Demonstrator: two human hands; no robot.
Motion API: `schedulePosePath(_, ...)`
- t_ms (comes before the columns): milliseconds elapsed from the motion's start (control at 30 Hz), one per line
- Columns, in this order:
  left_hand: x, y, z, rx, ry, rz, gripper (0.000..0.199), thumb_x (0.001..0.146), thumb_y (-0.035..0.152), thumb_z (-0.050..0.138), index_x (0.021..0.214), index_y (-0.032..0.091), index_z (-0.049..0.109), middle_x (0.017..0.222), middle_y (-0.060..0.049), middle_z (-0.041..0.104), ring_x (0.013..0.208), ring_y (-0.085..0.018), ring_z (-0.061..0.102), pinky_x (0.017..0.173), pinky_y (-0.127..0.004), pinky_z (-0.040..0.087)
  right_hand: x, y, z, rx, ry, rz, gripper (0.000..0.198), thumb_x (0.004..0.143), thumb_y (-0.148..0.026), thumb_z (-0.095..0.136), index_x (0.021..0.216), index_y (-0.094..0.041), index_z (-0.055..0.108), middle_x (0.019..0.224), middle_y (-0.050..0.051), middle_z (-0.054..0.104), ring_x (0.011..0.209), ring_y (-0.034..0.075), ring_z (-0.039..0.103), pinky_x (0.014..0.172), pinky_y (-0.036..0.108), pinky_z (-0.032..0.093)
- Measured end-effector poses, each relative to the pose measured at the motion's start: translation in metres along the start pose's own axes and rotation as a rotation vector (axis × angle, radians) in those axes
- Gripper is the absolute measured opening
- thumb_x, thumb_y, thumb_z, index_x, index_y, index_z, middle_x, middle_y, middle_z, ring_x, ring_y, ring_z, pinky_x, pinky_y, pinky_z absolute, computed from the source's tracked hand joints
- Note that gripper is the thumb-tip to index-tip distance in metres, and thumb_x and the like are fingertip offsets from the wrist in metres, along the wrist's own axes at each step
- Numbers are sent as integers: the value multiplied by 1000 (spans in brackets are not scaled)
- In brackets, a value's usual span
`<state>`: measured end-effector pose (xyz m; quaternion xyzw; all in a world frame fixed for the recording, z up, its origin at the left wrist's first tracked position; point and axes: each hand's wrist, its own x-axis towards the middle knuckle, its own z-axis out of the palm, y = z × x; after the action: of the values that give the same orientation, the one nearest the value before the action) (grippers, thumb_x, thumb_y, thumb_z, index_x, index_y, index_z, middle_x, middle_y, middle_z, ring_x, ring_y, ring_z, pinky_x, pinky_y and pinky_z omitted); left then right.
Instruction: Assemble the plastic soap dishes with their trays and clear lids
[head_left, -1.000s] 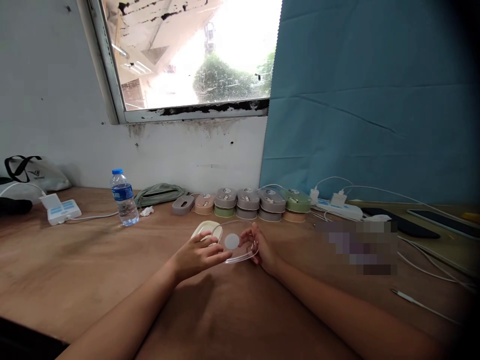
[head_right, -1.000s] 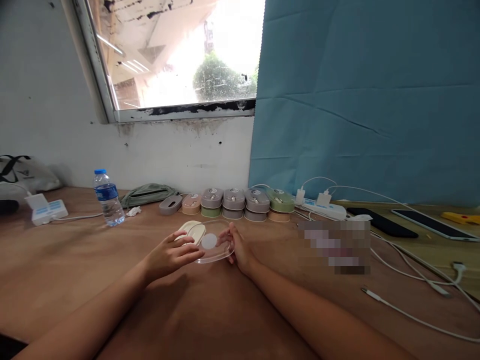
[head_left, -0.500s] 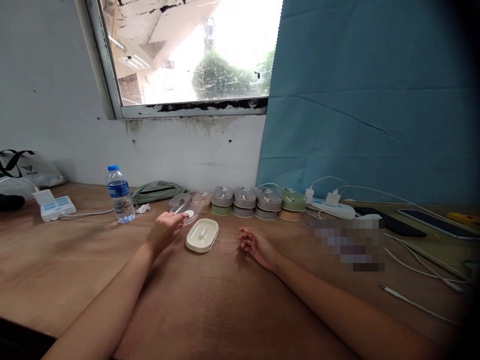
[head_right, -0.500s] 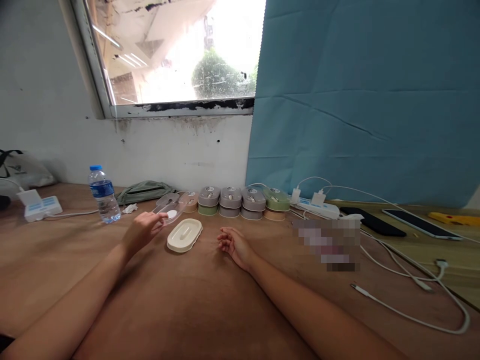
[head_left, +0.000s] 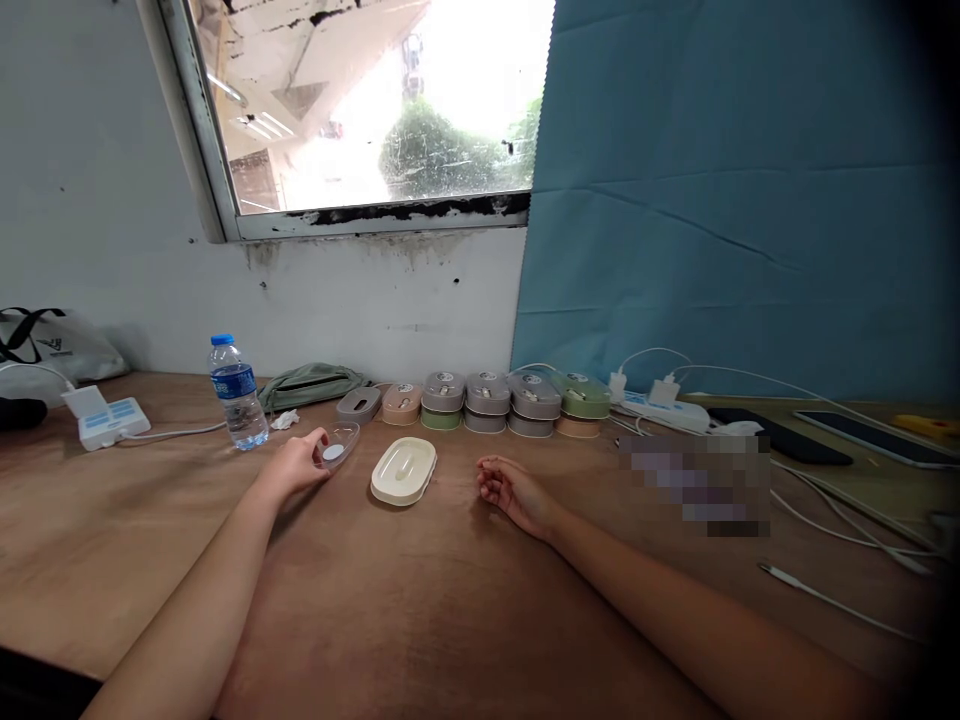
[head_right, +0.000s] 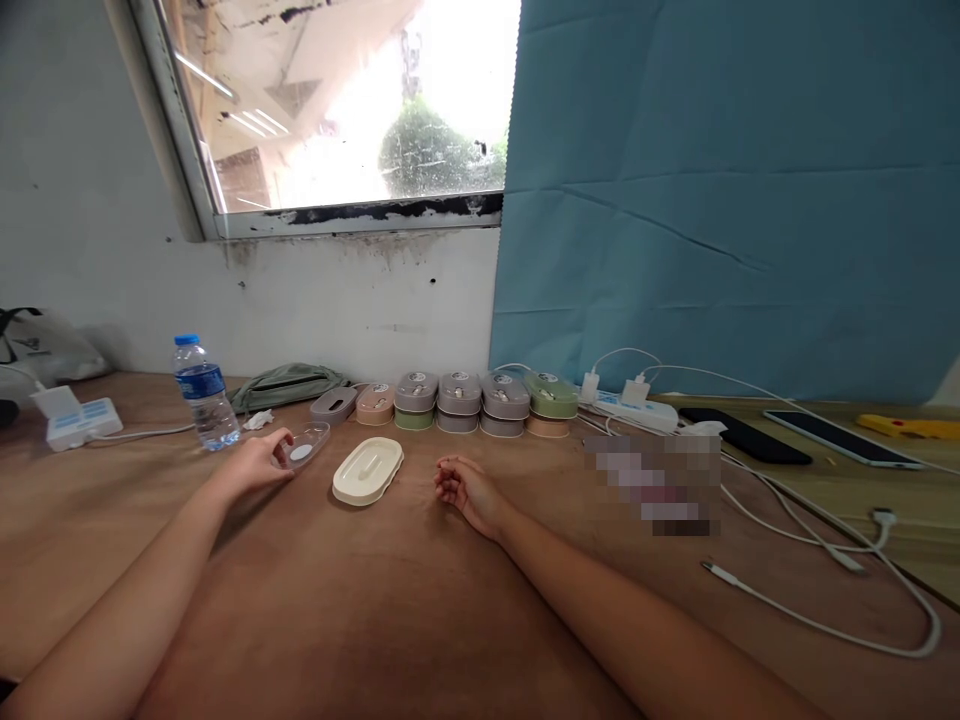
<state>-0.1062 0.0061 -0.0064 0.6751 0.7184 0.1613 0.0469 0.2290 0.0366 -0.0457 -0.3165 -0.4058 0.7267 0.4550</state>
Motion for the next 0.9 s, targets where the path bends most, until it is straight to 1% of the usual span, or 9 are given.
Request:
schedulePosePath(67,0,0,0,-30,-25,0,35,57,29,58,88,21,45,74,0,62,70,-18,58,58,-23,38,0,0,0,1,-5,-1,7,72,-11,51,69,-16,55,54,-2,58,46,6,52,46,15,43)
schedulePosePath(167,1,1,1,-58,-28,-10,36,57,33,58,89,20,46,76,-1,63,72,-19,59,62,-24,40,1,1,-1,4,-9,-3,6,71,-11,51,69,-16,55,54,-2,58,46,6,52,45,15,43)
schedulePosePath(300,3,-2,4,-90,-15,-44,36,58,34,57,91,20,47,77,-2,64,75,-20,60,63,-24,41,2,1,-2,7,-12,-3,5,71,-12,52,69,-15,55,54,-2,58,46,6,52,45,15,43)
schedulePosePath(467,5,-8,7,-106,9,-22,37,59,36,58,91,21,47,79,-2,65,75,-20,60,64,-25,43,2,2,-2,3,-16,-5,4,70,-12,52,68,-15,55,54,-2,57,46,6,52,45,15,43)
schedulePosePath(667,9,-15,11,-118,31,-14,38,60,37,58,93,21,48,80,-3,66,75,-20,61,63,-25,44,2,2,-2,-19,-20,-6,2,69,-14,53,68,-16,53,55,-3,57,45,5,51,45,15,41)
schedulePosePath(900,12,-20,15,-71,56,-23,37,62,38,57,95,22,49,84,-3,67,79,-20,61,66,-25,44,4,3,-3,-127,-35,-53,5,69,-20,53,71,-17,50,57,-3,54,47,6,50,46,17,39)
